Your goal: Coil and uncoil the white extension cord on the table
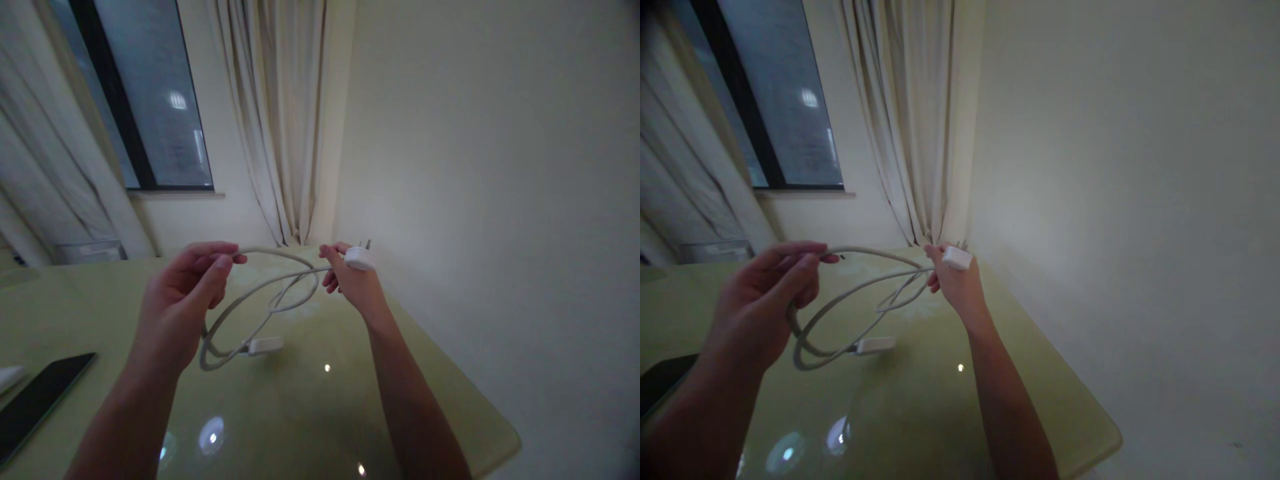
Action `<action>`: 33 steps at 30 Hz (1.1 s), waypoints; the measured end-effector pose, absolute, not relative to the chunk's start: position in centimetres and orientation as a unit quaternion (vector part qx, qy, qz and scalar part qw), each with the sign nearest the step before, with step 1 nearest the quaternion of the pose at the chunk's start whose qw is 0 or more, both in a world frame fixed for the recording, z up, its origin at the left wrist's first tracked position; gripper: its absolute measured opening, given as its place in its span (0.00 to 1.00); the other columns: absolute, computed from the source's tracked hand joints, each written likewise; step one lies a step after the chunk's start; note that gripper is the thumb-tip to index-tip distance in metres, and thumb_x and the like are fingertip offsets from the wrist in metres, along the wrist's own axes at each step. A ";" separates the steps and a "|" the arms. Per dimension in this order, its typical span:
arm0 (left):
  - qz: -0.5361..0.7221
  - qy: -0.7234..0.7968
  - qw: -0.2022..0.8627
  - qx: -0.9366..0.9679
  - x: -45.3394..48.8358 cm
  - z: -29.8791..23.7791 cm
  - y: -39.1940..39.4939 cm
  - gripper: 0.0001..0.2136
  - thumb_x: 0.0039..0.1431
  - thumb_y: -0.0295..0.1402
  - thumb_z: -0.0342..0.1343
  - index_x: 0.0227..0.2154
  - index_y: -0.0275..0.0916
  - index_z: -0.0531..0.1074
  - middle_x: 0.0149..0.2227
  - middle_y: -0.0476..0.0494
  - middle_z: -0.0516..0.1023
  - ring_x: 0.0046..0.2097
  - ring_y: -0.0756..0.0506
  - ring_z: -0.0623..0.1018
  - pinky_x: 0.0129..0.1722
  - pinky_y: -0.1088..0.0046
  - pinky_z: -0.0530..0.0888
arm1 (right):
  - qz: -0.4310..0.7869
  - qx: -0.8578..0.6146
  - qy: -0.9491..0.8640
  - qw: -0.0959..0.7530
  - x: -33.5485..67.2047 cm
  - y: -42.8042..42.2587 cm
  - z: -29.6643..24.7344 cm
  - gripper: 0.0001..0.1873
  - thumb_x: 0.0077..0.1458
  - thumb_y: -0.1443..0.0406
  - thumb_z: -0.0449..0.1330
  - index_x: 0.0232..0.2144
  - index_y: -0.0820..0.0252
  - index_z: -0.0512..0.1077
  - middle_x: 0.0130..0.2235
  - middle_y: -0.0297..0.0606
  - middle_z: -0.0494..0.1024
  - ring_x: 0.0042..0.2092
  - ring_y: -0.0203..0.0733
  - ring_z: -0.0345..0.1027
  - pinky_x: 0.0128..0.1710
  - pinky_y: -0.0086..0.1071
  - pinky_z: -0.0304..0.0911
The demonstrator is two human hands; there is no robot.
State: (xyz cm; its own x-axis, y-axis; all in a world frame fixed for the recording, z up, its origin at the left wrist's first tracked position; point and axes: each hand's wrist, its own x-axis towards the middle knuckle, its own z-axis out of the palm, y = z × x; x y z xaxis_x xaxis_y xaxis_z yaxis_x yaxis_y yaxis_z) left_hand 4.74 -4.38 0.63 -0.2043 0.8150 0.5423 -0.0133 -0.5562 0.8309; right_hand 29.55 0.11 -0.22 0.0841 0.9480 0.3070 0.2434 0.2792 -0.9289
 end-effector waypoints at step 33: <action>0.399 0.503 0.354 0.680 0.5 -4.1 1.2 0.24 0.57 0.58 0.62 0.28 0.39 0.76 0.24 0.48 0.73 0.27 0.46 0.73 0.28 0.71 0.71 | 0.481 -0.321 -0.540 0.612 27.8 1.1 -0.5 0.19 0.48 0.52 0.73 0.36 0.59 0.79 0.30 0.37 0.83 0.29 0.37 0.77 0.28 0.28 0.65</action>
